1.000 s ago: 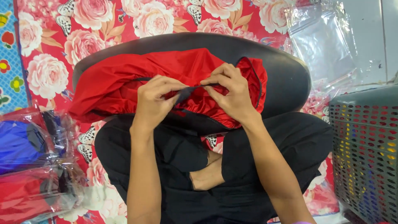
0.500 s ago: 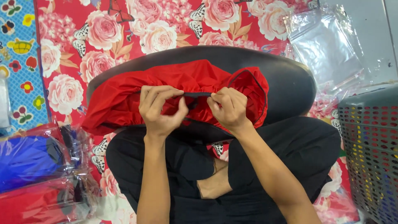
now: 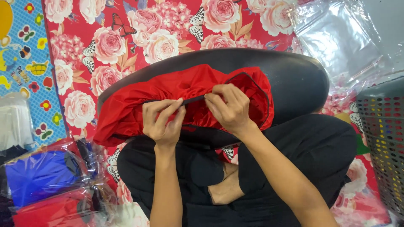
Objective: Removing a blue cover from a motorcycle seat, folding it, and placing it in a plastic bag, then handling a red cover.
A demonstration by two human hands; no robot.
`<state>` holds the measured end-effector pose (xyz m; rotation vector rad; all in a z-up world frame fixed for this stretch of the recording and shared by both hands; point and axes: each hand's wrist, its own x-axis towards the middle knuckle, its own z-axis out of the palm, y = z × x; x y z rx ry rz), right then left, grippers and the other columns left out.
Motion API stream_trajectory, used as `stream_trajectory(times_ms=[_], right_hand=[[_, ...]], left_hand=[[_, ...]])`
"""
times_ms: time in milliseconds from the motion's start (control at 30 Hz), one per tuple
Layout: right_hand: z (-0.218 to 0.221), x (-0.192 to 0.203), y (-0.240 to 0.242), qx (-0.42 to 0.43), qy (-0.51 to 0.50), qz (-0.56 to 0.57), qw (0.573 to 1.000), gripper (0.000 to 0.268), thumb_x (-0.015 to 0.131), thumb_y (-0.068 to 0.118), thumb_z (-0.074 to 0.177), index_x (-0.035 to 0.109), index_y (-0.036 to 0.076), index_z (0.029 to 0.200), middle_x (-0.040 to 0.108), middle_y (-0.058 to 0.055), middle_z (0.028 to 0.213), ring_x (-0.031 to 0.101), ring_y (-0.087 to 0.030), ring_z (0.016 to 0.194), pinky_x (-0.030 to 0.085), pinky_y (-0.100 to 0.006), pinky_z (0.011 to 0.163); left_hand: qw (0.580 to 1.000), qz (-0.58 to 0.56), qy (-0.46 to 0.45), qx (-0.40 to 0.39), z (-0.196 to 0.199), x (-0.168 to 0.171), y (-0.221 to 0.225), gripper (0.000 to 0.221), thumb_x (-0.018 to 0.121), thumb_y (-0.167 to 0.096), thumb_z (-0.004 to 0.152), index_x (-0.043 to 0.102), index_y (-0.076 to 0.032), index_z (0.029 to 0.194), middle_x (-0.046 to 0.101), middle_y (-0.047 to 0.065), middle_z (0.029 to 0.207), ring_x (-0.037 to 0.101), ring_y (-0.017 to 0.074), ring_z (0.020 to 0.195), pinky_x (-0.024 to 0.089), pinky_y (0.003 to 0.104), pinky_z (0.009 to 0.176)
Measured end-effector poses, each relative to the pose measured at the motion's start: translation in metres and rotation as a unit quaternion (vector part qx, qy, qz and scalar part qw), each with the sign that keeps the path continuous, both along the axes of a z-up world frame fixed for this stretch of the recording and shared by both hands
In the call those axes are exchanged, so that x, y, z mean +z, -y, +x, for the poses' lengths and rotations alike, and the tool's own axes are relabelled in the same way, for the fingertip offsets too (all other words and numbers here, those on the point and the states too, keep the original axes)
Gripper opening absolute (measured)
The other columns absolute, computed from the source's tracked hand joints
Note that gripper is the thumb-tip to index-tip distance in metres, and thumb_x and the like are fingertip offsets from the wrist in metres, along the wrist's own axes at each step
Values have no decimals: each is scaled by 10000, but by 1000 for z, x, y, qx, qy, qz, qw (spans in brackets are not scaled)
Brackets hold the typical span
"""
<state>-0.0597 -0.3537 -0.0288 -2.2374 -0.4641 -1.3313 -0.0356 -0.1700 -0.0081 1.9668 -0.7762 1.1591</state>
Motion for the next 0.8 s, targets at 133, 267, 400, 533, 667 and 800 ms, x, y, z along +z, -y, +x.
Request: stream_trajectory(times_ms=[133,267,400,533,667,800], right_hand=[[5,8,17,-17,-26,-31,999,173,611,71,1024,681,60,866,616,-85,894,487,-272,673,462,-355,612],[7,-14,37,-22,6,9,1000,192,685,49,972,623,63,791,615,-79,858,456,-271,642,443,-363,587],[6,-40,56,-85,32,31,995,208,705,-22,908,603,99,773,568,-22,778,510,-186,584,485,-271,562],[6,-40,54,-91,69,86,990,243,681,-59,892,570,98,743,582,-10,745,482,-165,526,487,-236,519],[5,-29,64,-66,65,116,989,254,664,-132,845,557,68,732,595,-32,735,488,-177,535,472,-265,481],[5,-14,76,-116,67,107,985,260,665,-149,866,595,72,749,608,-41,731,494,-199,498,459,-258,451]], left_hand=[[1000,-20,6,21,2,0,-6,223,871,116,723,844,-43,877,716,101,800,626,221,655,564,334,605],[998,-14,24,49,5,-6,-14,200,882,108,721,835,-32,856,708,107,792,630,226,662,563,341,602],[998,-43,25,40,5,-12,-20,233,864,134,724,856,-36,884,709,98,800,639,203,671,565,310,614],[996,-54,48,43,6,-18,-19,225,883,107,725,869,-44,891,709,97,788,644,216,666,567,329,632],[994,-66,59,58,6,-21,-32,197,883,96,742,858,-27,893,705,117,790,637,244,674,567,364,638],[990,-89,58,88,10,-20,-44,160,875,97,769,845,-7,886,696,134,792,639,270,676,563,385,659]])
